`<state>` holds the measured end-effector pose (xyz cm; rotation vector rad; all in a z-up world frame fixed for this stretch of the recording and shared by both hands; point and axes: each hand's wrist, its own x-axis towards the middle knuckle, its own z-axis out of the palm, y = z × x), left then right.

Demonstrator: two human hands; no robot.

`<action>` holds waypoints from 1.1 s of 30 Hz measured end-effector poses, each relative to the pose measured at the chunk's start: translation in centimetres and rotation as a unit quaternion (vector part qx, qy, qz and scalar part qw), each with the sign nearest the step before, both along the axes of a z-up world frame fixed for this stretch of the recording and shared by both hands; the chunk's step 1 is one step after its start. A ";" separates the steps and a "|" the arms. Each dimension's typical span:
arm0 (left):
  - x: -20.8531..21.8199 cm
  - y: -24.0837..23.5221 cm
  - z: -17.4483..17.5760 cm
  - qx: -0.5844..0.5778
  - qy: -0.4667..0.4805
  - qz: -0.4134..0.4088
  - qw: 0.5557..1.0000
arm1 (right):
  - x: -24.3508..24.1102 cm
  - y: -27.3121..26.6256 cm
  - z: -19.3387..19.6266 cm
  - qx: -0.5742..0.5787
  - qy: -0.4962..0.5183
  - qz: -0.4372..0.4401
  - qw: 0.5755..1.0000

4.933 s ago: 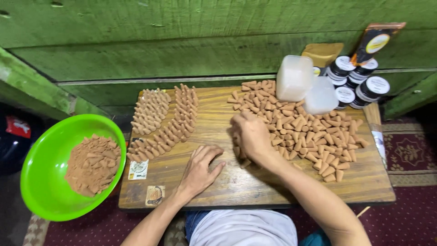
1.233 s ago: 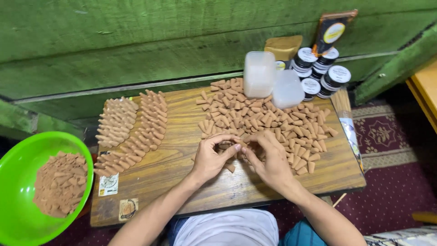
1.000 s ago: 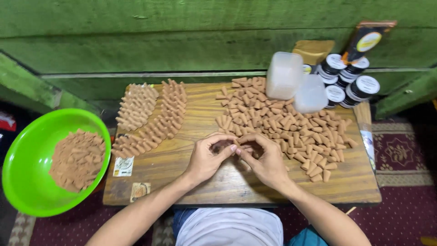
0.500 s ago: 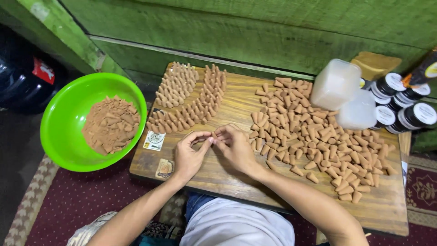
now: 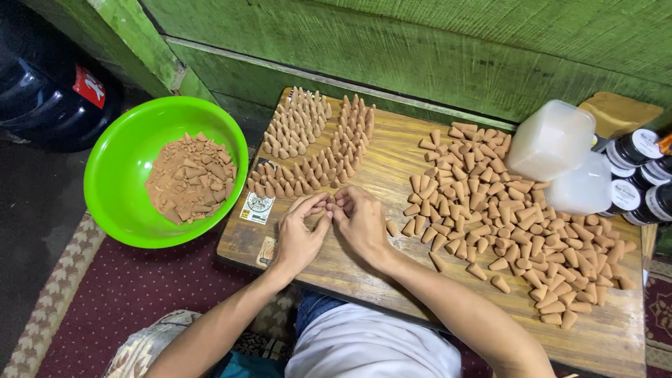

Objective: The person organizes incense cones by hand on a wooden table, lining them up into curved rows and gathering others into a pile near several small jars and containers.

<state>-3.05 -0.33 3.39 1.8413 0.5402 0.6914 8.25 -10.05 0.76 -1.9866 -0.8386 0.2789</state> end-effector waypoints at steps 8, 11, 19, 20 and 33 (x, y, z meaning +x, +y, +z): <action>-0.3 -0.2 -0.6 0.038 0.011 0.014 0.999 | 0.8 -0.7 -0.9 0.025 -0.007 0.004 1.000; -0.3 -0.3 -0.9 0.058 0.010 0.010 0.998 | 0.8 -0.5 -0.9 0.032 -0.015 0.009 0.999; -0.3 -0.3 -0.1 0.120 0.028 -0.026 0.992 | 0.9 -0.2 -0.6 0.029 -0.046 0.012 0.998; -0.3 -0.3 -0.1 0.118 0.027 -0.025 0.992 | 0.9 -0.1 -0.7 0.028 -0.052 0.014 0.998; -0.3 -0.6 -0.2 0.074 0.053 0.016 0.996 | 0.4 -0.4 -0.7 0.033 -0.065 0.017 0.997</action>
